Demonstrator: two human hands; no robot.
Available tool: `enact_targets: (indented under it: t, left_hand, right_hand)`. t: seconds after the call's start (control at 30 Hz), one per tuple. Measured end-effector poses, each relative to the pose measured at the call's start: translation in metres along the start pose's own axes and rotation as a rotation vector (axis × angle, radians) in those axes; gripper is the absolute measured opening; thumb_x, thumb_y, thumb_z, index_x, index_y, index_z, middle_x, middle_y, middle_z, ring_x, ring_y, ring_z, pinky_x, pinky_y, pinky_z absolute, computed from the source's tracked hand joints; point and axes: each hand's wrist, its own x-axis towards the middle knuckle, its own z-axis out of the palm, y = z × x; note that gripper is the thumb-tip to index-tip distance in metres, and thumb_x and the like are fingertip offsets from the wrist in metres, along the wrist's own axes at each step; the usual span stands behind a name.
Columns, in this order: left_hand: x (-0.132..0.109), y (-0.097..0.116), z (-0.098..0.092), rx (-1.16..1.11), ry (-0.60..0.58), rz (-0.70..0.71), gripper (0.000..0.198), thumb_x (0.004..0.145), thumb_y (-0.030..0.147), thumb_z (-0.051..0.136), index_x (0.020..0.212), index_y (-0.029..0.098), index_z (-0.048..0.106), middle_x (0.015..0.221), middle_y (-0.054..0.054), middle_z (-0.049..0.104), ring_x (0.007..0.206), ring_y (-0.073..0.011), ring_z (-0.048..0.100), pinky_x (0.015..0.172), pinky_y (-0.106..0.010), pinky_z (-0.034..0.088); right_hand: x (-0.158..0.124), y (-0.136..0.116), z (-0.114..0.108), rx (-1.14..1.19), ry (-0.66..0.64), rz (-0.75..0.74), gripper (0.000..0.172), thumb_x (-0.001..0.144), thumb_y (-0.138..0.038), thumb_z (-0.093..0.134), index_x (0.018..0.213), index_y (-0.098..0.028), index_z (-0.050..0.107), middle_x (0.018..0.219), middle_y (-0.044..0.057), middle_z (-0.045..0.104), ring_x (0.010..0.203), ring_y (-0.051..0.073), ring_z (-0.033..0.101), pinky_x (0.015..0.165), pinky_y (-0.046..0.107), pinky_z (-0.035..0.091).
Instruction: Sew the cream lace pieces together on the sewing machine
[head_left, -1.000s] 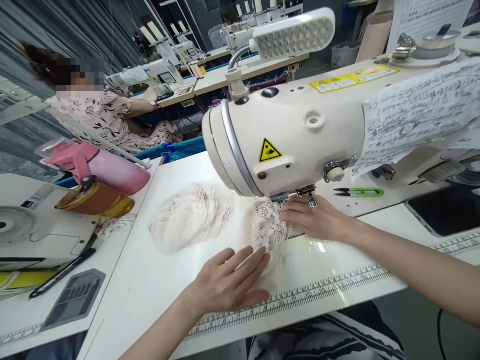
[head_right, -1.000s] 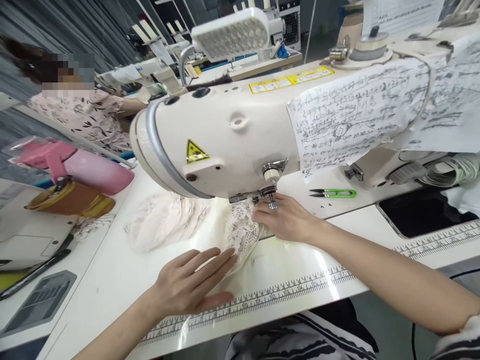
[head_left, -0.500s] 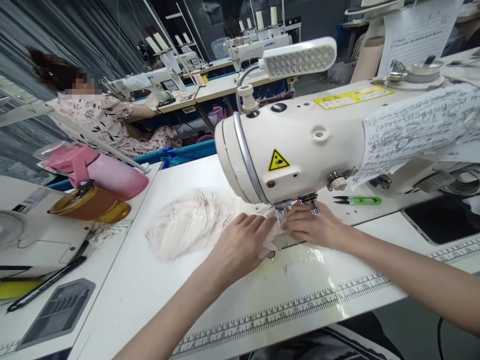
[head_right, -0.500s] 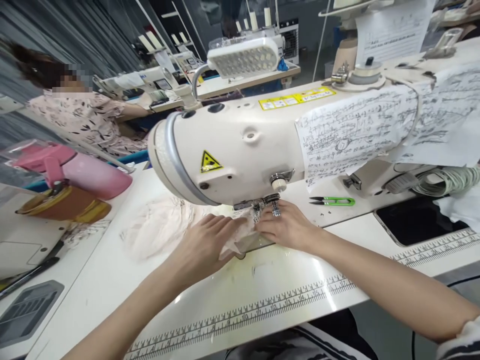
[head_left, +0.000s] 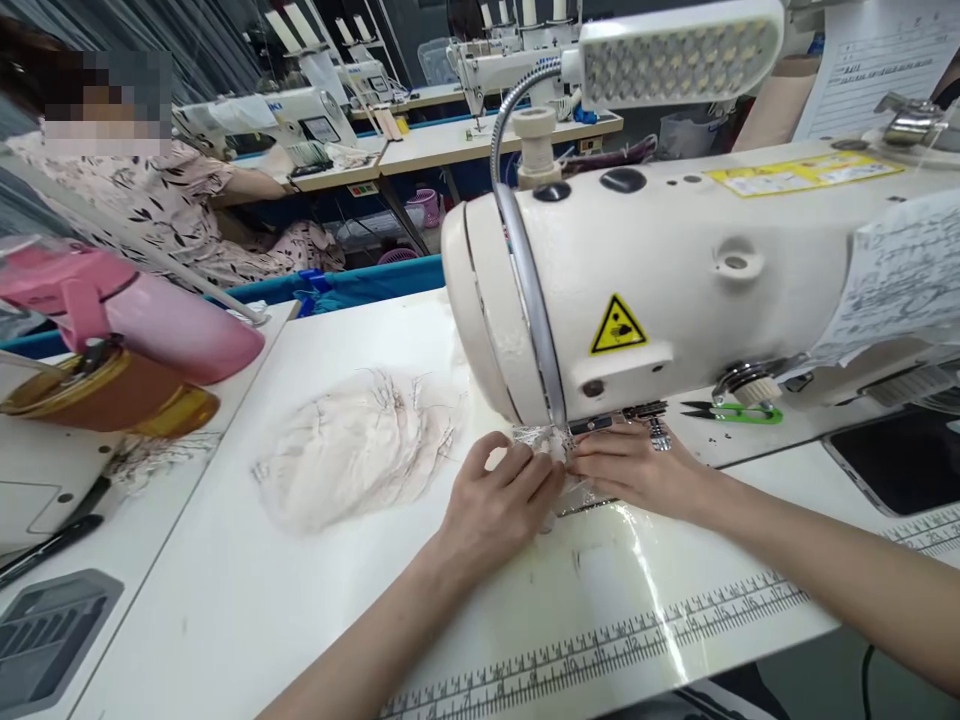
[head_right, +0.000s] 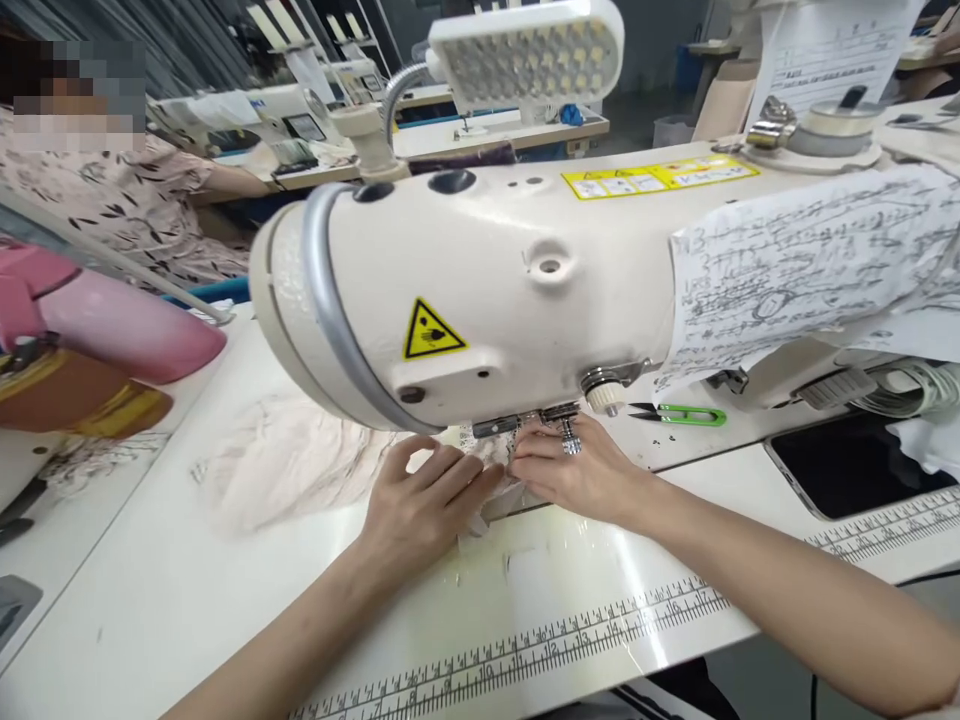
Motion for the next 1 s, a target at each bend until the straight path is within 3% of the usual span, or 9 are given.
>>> enact_targets:
  t: [0.13,0.23,0.4,0.7,1.0]
  left_hand:
    - [-0.005,0.001,0.006,-0.139,-0.066,-0.073,0.036,0.085,0.005,0.040,0.115,0.017,0.056,0.114,-0.006,0.065,0.102,-0.0193,0.060,0.096,-0.039,0.036]
    - [-0.009,-0.001,0.012,-0.232,-0.188,-0.081,0.053,0.078,0.008,0.043,0.130,0.014,0.047,0.129,-0.009,0.056,0.117,-0.0230,0.054,0.099,-0.042,0.035]
    - [-0.012,-0.004,0.016,-0.254,-0.245,-0.080,0.058,0.073,0.008,0.044,0.131,0.014,0.047,0.132,-0.009,0.054,0.120,-0.0241,0.052,0.101,-0.045,0.034]
    - [-0.012,-0.003,0.015,-0.227,-0.280,-0.110,0.064,0.067,0.009,0.046,0.131,0.016,0.048,0.133,-0.007,0.053,0.121,-0.0251,0.051,0.101,-0.047,0.031]
    - [-0.010,0.000,0.010,-0.234,-0.332,-0.158,0.062,0.070,0.021,0.052,0.132,0.017,0.048,0.133,-0.007,0.053,0.116,-0.0271,0.053,0.101,-0.048,0.029]
  right_hand:
    - [-0.001,0.001,0.001,0.046,0.056,-0.016,0.021,0.091,-0.009,0.044,0.087,-0.018,0.063,0.087,0.001,0.066,0.084,0.012,0.059,0.070,0.026,0.044]
    - [0.000,0.000,0.000,0.035,0.095,-0.024,0.021,0.092,-0.011,0.045,0.090,-0.019,0.064,0.085,-0.001,0.067,0.080,0.011,0.059,0.070,0.026,0.044]
    - [0.001,-0.001,-0.002,-0.061,0.115,0.004,0.019,0.091,-0.014,0.047,0.089,-0.021,0.064,0.083,-0.004,0.066,0.077,0.009,0.058,0.062,0.025,0.039]
    - [0.001,-0.011,-0.004,-0.230,0.175,0.053,0.027,0.090,-0.007,0.041,0.077,-0.019,0.061,0.072,-0.005,0.062,0.071,0.010,0.051,0.066,0.028,0.032]
    - [0.002,0.001,-0.004,-0.123,0.143,-0.026,0.024,0.091,-0.010,0.043,0.074,-0.019,0.058,0.075,-0.003,0.063,0.069,0.010,0.054,0.059,0.026,0.030]
